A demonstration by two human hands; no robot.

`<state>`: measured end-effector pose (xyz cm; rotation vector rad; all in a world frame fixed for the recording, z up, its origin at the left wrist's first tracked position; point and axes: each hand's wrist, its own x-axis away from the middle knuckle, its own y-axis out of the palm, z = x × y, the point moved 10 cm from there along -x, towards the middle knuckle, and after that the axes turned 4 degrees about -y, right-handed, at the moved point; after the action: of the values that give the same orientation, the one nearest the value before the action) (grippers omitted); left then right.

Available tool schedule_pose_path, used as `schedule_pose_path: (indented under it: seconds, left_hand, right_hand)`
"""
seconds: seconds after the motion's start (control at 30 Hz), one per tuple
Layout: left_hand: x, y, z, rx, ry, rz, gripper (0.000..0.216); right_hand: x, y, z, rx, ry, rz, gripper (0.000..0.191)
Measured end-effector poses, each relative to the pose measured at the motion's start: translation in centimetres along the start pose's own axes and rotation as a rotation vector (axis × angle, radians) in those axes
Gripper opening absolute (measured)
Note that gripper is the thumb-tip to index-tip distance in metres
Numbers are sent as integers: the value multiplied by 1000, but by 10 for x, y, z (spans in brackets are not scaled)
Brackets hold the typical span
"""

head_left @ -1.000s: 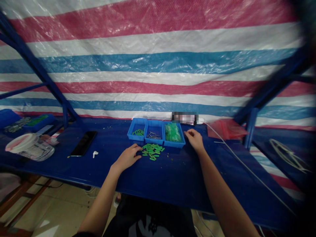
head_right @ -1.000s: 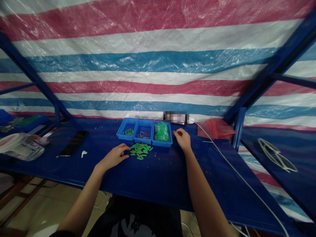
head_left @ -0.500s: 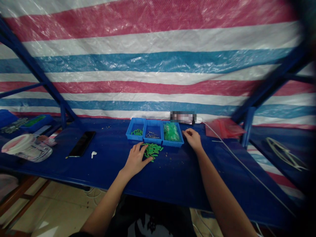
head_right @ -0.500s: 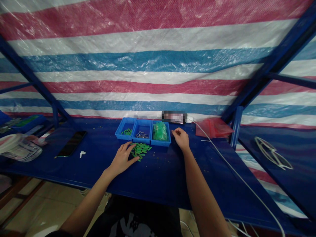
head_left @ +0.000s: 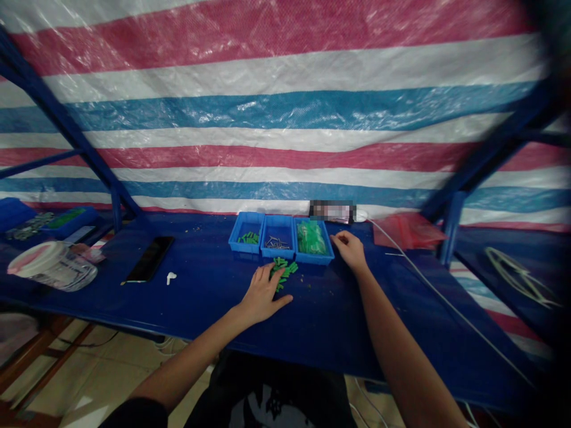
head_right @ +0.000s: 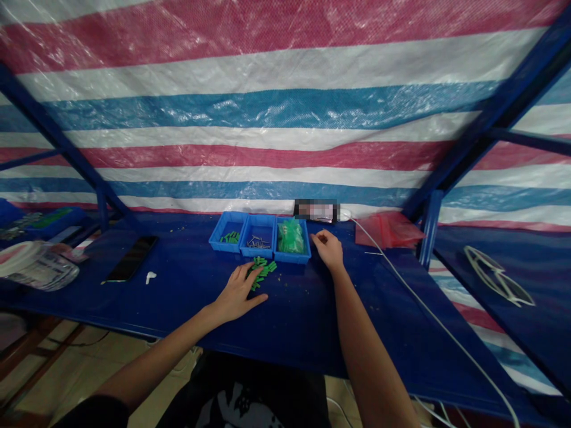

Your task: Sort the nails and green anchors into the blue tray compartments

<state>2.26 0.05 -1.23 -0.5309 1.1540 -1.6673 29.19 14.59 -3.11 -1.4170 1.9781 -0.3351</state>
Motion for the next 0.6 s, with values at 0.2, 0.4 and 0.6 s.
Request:
schedule_pose_path:
  seconds: [0.2, 0.4, 0.6]
  left_hand:
    - [-10, 5, 8, 1, 54, 8, 61]
    - [-22, 10, 20, -12, 153, -19, 50]
    - [-34, 14, 47, -194, 435, -39, 44]
  right_hand:
    - [1, -2, -3, 8, -2, 0, 30]
    - [1, -2, -1, -9, 2, 3, 29]
    - [1, -1, -2, -14, -6, -7, 28]
